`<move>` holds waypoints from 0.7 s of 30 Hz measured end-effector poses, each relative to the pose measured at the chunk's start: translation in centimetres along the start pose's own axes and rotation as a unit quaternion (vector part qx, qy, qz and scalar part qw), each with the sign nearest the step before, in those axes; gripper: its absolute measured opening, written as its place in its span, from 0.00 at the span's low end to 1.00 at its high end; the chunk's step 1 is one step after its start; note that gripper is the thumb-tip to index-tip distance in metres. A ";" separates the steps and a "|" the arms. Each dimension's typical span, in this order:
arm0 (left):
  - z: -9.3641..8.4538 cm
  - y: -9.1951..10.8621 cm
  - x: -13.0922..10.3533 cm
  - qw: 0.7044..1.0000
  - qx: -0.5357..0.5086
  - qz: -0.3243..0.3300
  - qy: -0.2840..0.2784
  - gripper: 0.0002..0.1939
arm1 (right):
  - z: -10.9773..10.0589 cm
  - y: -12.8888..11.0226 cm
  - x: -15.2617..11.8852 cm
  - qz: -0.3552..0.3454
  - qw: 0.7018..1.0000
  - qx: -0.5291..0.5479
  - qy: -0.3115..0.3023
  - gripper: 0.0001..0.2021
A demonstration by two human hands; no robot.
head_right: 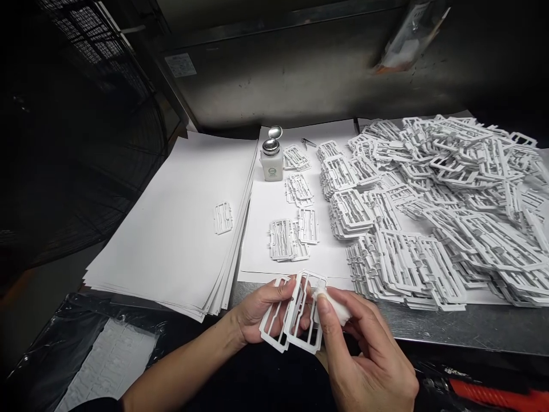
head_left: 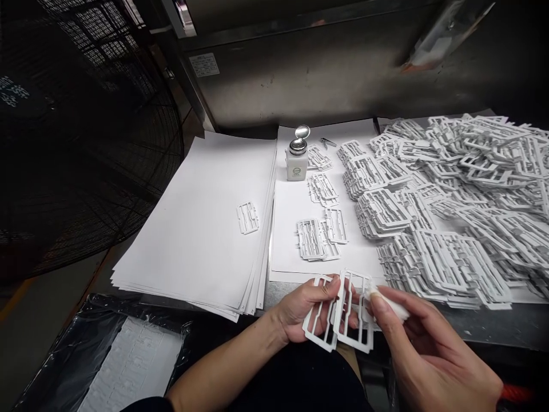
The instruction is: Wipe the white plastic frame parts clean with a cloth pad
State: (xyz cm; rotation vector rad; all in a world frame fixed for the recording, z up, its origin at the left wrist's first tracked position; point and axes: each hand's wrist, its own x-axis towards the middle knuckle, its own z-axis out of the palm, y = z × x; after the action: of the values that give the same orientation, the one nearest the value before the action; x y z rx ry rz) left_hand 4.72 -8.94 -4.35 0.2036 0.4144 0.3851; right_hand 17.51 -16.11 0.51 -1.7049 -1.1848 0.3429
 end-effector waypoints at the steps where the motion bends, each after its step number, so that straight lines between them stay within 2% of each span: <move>1: -0.1 0.0 0.1 1.000 -0.015 -0.005 0.004 0.19 | 0.0 0.0 0.0 -0.001 1.000 0.001 -0.003 0.11; 6: -0.7 -0.3 0.4 0.997 -0.079 -0.020 0.016 0.16 | 0.2 -0.3 0.4 -0.025 0.999 -0.021 -0.015 0.08; 10: -0.7 -0.4 0.5 0.995 -0.092 -0.032 0.028 0.15 | 0.8 -0.8 0.6 -0.067 0.997 -0.021 -0.044 0.05; 13: -0.6 -0.2 0.4 0.994 -0.101 -0.021 0.034 0.13 | 0.9 -0.8 0.2 -0.127 0.984 -0.025 -0.123 0.05; 15: -0.6 0.1 0.4 0.995 -0.102 -0.009 0.018 0.12 | 0.4 -0.5 -0.1 -0.182 0.963 -0.023 -0.195 0.06; 17: -0.6 0.3 0.4 0.995 -0.095 -0.003 -0.004 0.13 | -0.5 0.1 -0.4 -0.224 0.944 -0.025 -0.243 0.07; 19: -0.7 0.5 0.4 0.996 -0.090 -0.005 -0.018 0.13 | -1.7 0.7 -0.6 -0.217 0.946 -0.034 -0.241 0.08; 21: -0.8 0.6 0.4 0.996 -0.091 -0.008 -0.018 0.12 | -2.8 1.2 -0.7 -0.173 0.961 -0.040 -0.213 0.05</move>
State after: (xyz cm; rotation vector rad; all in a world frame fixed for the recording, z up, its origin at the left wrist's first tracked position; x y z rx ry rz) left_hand 4.57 -8.08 -5.02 0.0297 0.3429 0.4008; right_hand 19.72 -18.26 0.64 -1.4915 -1.8042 0.4643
